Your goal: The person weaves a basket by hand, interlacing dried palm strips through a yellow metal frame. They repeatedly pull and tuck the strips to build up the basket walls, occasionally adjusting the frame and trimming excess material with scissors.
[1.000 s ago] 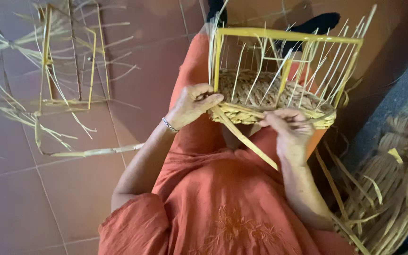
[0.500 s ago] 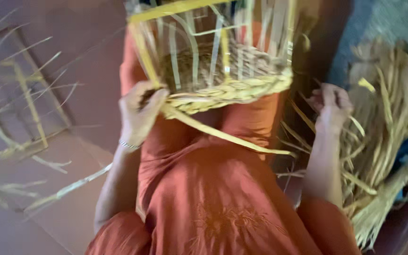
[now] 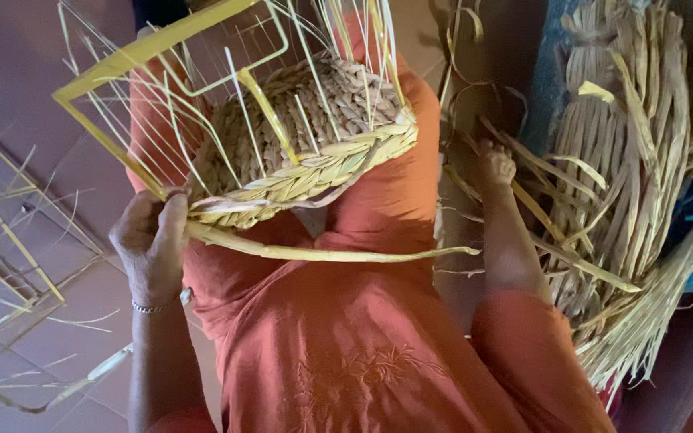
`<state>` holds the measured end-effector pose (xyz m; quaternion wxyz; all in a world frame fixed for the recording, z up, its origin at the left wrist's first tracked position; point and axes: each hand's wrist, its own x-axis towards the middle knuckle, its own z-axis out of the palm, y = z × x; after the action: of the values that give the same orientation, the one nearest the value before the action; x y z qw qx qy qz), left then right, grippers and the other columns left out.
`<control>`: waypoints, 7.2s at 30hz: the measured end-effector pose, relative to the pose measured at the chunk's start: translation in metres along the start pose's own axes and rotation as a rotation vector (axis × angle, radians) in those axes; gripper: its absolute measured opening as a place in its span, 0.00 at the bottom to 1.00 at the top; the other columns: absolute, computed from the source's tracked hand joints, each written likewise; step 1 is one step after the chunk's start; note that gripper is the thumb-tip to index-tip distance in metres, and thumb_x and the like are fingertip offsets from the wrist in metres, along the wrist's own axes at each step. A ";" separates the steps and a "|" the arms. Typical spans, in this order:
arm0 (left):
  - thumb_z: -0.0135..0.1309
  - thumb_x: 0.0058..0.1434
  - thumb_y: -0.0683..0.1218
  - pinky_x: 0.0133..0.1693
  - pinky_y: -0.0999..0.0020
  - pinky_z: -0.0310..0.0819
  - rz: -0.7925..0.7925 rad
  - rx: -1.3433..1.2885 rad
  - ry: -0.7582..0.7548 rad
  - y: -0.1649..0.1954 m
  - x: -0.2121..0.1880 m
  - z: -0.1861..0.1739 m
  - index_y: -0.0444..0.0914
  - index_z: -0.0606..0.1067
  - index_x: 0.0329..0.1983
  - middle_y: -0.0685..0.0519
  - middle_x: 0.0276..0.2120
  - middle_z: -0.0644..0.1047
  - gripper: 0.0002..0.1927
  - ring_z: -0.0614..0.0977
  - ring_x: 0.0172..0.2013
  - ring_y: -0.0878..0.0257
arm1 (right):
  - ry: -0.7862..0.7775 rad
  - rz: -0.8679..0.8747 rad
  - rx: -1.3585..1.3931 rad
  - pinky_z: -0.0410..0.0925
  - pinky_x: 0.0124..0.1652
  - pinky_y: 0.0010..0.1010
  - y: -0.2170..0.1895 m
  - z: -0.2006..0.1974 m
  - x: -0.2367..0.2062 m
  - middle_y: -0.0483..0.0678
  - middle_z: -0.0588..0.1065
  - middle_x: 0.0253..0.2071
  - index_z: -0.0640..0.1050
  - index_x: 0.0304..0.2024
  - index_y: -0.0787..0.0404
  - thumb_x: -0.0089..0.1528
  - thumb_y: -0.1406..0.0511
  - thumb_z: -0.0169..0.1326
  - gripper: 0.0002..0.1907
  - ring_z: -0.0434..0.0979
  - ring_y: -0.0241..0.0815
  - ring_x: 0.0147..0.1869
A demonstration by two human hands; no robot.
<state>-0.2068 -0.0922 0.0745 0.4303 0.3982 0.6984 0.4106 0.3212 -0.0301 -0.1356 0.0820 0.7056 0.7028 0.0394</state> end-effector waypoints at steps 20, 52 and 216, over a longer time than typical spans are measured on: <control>0.50 0.70 0.35 0.36 0.72 0.80 0.041 -0.281 -0.239 -0.022 0.013 0.002 0.30 0.73 0.57 0.52 0.37 0.80 0.14 0.82 0.34 0.66 | 0.495 0.050 1.272 0.67 0.38 0.22 -0.002 -0.155 0.054 0.43 0.76 0.38 0.74 0.56 0.66 0.76 0.70 0.50 0.08 0.72 0.32 0.37; 0.52 0.70 0.40 0.35 0.70 0.85 -0.047 -0.670 -0.692 -0.018 0.055 0.036 0.32 0.75 0.42 0.49 0.32 0.81 0.05 0.84 0.28 0.65 | 0.306 -0.973 0.511 0.70 0.26 0.27 -0.213 -0.286 0.021 0.45 0.73 0.33 0.85 0.45 0.53 0.67 0.68 0.65 0.05 0.73 0.39 0.34; 0.61 0.57 0.45 0.33 0.54 0.76 0.636 0.292 -0.372 0.025 0.040 0.067 0.37 0.79 0.34 0.44 0.27 0.78 0.07 0.82 0.30 0.45 | 0.742 -1.257 -0.180 0.62 0.27 0.19 -0.208 -0.358 0.047 0.43 0.76 0.43 0.82 0.46 0.56 0.66 0.64 0.53 0.09 0.66 0.32 0.36</control>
<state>-0.1520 -0.0315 0.0669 0.3396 0.7192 0.5016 0.3405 0.0554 0.0380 0.1777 -0.0964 0.1001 0.9502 0.2788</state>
